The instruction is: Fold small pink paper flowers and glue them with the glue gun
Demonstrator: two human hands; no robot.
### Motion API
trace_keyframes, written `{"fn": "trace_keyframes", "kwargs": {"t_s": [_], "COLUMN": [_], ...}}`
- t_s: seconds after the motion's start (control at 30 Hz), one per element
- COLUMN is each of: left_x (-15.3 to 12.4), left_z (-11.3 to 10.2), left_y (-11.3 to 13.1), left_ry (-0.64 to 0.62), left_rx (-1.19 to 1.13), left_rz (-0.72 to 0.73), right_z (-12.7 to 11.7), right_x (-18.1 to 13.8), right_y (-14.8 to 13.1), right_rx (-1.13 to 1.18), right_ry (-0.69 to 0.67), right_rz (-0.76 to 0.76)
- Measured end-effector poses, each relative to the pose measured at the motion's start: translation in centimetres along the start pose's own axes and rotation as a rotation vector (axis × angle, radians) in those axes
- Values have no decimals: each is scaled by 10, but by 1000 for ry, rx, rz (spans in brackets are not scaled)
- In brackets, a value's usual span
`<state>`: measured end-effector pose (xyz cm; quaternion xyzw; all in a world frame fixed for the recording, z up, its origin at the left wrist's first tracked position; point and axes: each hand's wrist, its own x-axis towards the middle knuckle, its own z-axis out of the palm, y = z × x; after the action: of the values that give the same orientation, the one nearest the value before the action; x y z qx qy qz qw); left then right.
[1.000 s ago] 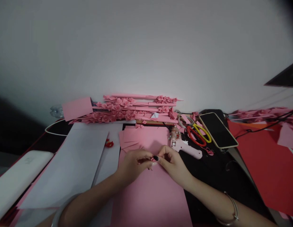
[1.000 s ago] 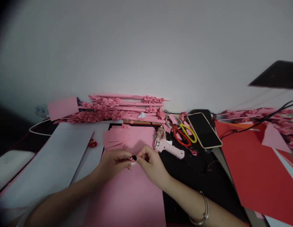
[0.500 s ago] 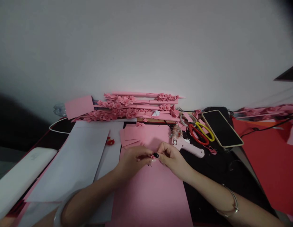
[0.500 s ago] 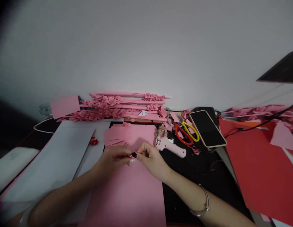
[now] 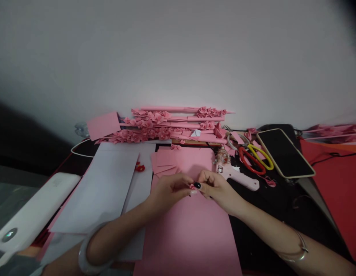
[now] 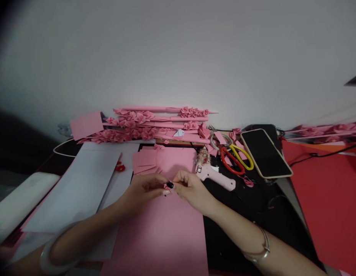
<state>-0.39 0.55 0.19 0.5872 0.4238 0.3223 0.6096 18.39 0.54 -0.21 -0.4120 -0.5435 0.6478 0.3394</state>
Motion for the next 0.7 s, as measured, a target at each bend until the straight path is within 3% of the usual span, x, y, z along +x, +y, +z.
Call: {"fn": "trace_keyframes", "kwargs": {"t_s": [0.13,0.3,0.5,0.7], "left_x": [1,3,3,-1], "left_z": [1,0,1,3], "left_y": [-2,-4,-6,-5], "left_ry": [-31,-10,10,-30], "left_rx": [-199,-121,-108,-65], "left_rz": [-75,-36,-68,-78], "right_z": [-1,-2,7,8], "right_x": [1,1,-3,-4], "right_y": [0,4,4,4], "right_rx": [17,98,-80,-246], "right_ry": [16,32,139,147], "right_rz": [-5,-12,-130,-134]}}
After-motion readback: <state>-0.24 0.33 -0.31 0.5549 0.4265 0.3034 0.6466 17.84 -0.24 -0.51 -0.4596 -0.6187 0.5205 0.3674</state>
